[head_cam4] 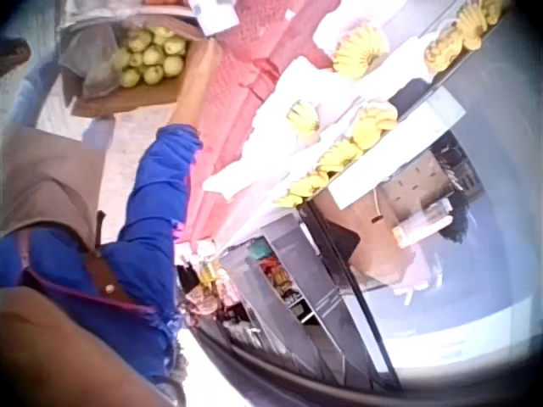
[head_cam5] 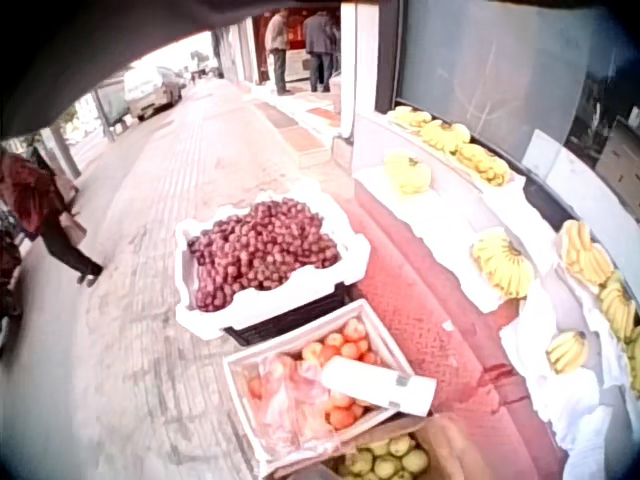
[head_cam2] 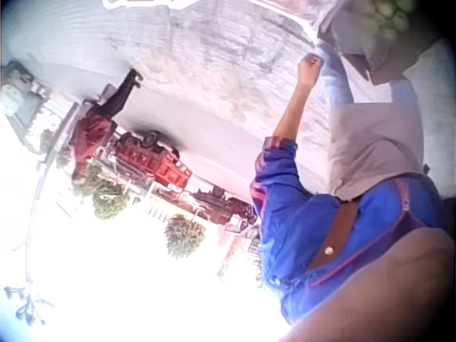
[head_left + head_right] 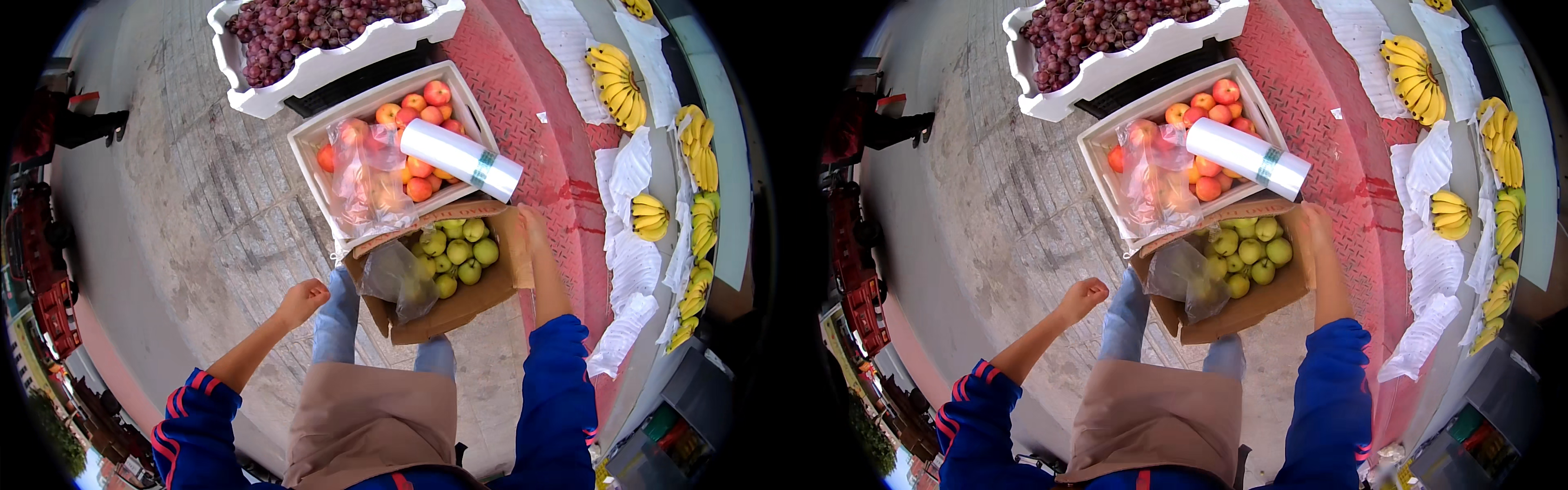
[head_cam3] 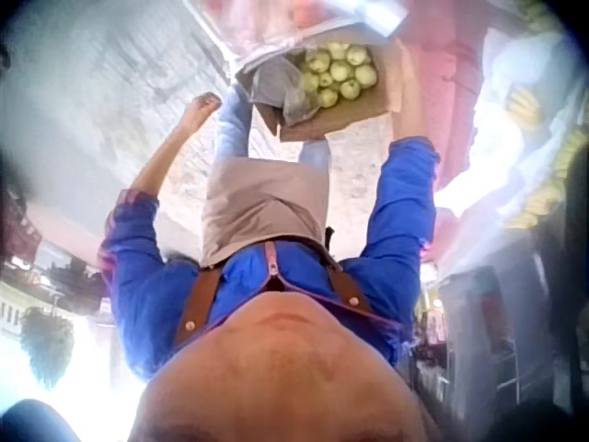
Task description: The person carries a white styrofoam tray of plums from inside a grocery store to the outdoor display area, places it on the ground, and then returns to handle a cardboard box and a roll of plastic bags. The person arranges the plums in the tray and prepares packaging materials.
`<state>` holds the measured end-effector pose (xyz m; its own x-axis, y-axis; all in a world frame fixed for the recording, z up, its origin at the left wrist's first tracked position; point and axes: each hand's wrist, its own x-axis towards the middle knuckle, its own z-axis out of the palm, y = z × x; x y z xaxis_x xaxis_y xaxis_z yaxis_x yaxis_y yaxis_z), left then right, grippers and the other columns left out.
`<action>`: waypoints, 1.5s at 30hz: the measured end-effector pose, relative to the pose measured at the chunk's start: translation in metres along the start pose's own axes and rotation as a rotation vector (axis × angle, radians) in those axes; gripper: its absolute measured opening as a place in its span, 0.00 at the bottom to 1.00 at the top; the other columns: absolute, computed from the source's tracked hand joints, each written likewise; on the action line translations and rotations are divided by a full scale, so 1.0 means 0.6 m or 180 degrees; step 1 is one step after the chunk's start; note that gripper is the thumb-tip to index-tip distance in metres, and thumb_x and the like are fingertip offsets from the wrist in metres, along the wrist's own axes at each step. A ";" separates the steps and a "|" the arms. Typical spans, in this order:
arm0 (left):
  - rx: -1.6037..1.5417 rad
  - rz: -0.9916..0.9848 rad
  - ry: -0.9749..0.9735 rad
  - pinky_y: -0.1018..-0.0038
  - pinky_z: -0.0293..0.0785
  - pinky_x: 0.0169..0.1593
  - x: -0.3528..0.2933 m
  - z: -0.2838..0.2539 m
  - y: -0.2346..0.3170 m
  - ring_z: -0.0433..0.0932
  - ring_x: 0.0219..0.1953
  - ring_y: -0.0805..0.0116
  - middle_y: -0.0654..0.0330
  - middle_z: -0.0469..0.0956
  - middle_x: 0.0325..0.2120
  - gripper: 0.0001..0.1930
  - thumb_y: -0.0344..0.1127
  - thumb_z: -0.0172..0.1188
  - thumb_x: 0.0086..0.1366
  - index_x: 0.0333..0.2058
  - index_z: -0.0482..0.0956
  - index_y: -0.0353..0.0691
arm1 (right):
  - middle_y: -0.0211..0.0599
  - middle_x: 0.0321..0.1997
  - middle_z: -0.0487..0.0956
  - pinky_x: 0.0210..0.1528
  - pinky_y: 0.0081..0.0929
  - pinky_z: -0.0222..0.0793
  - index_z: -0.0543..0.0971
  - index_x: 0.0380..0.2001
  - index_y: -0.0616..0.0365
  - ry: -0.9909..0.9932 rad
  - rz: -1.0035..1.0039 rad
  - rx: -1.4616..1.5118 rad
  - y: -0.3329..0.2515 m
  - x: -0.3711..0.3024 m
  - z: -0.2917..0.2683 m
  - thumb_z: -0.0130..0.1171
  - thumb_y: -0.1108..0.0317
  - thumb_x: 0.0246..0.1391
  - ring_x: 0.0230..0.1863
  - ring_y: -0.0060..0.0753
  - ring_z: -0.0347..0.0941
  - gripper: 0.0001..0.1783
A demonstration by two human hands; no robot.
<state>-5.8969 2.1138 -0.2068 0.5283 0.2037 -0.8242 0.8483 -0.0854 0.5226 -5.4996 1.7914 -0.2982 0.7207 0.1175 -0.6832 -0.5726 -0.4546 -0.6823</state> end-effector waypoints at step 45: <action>0.0249 -0.0551 0.0525 0.71 0.65 0.50 0.546 0.120 -0.045 0.67 0.50 0.55 0.43 0.65 0.49 0.46 0.47 0.68 0.37 0.52 0.58 0.29 | 0.46 0.54 0.59 0.55 0.30 0.55 0.73 0.42 0.68 0.1917 -0.2144 -0.2019 -0.343 -0.037 -0.085 0.66 0.56 0.36 0.55 0.39 0.59 0.32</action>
<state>-5.7445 2.1125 -0.5066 0.3674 0.3778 -0.8498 0.9292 -0.1092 0.3532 -5.3777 1.8370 -0.1296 0.9809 0.1403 0.1344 0.1890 -0.8499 -0.4918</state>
